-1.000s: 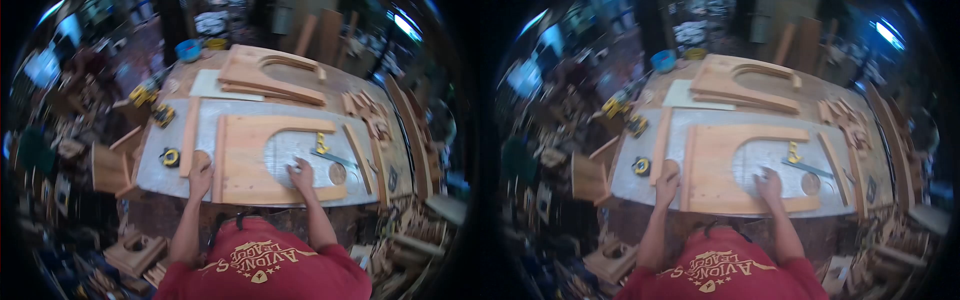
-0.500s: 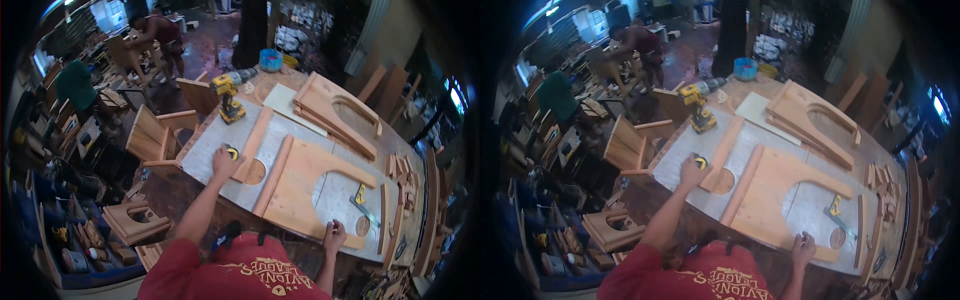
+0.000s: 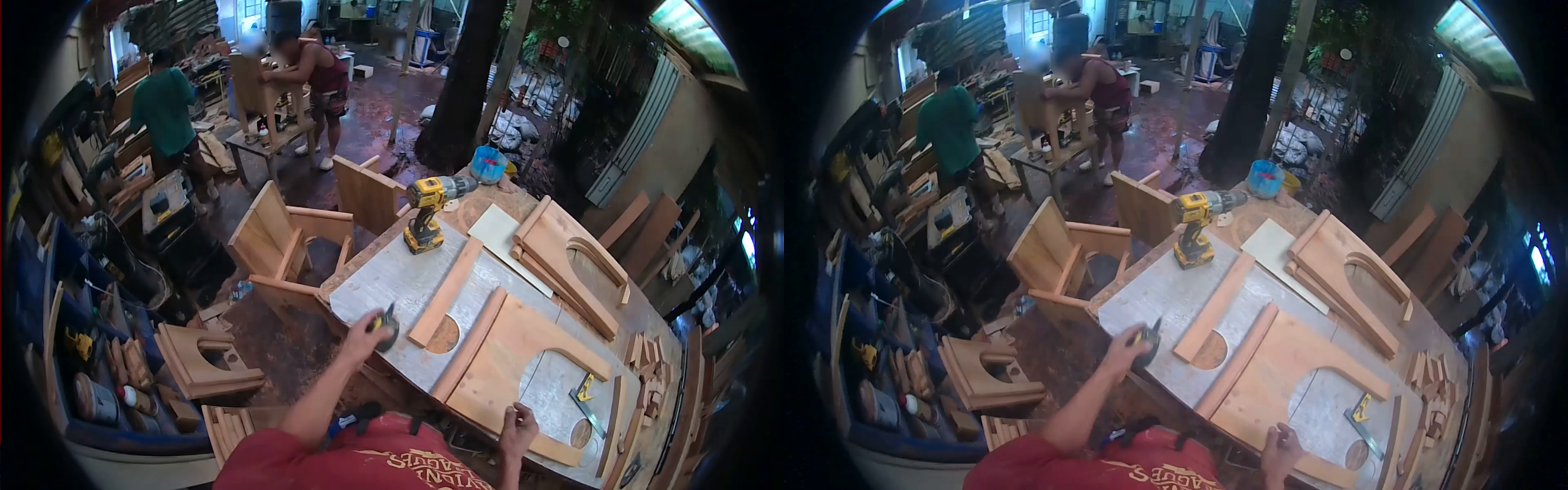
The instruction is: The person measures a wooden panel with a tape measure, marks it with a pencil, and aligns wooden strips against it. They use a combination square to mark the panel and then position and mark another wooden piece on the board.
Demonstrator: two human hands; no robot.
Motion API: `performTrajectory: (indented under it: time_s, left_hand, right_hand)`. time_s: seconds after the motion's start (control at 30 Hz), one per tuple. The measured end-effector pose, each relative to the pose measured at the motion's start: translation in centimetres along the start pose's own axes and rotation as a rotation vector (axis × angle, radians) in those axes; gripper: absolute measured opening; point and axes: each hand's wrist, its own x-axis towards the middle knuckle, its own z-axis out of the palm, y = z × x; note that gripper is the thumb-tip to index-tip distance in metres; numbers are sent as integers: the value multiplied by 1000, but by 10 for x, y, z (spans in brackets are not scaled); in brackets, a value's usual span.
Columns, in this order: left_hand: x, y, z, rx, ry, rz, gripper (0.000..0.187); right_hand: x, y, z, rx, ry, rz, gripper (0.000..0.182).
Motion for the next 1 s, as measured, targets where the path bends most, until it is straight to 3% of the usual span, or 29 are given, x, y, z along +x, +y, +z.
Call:
performTrajectory:
  time_s: [0.1, 0.13, 0.17, 0.27, 0.37, 0.5, 0.53, 0.67, 0.77, 0.9, 1.0]
  left_hand:
    - [-79, -4, -9, 10, -275, 21, 73]
    - [-97, -11, -12, 57, -352, 65, 76]
    - [-113, -18, -14, -48, -441, -40, 79]
    - [-135, -26, -14, -6, -567, 43, 85]
    - [-142, -25, -29, 50, -586, 103, 91]
    - [-149, -18, -46, 118, -573, 154, 98]
    - [-152, -17, -48, 142, -574, 164, 98]
    - [-162, -19, -51, 187, -585, 170, 103]
    - [-171, -26, -45, 196, -592, 39, 103]
    - [-183, -12, -33, 427, -646, 52, 81]
    - [-193, -21, -23, 537, -709, -19, 62]
  right_hand:
    - [0, -47, 35, 312, -292, 178, 20]
    - [-3, -55, 49, 315, -416, 128, 22]
    - [-7, -63, 63, 319, -538, 75, 23]
    - [-21, -108, 91, 407, -912, 153, 30]
    - [-30, -132, 107, 449, -1050, 184, 30]
    - [-29, -137, 123, 632, -1170, 313, 33]
    - [-24, -136, 127, 624, -1215, 235, 38]
    - [-29, -151, 127, 610, -1338, 240, 36]
    - [-35, -138, 123, 611, -1393, 217, 33]
    - [-41, -135, 97, 776, -1236, 222, 29]
    - [-22, -109, 56, 631, -1074, 304, 28]
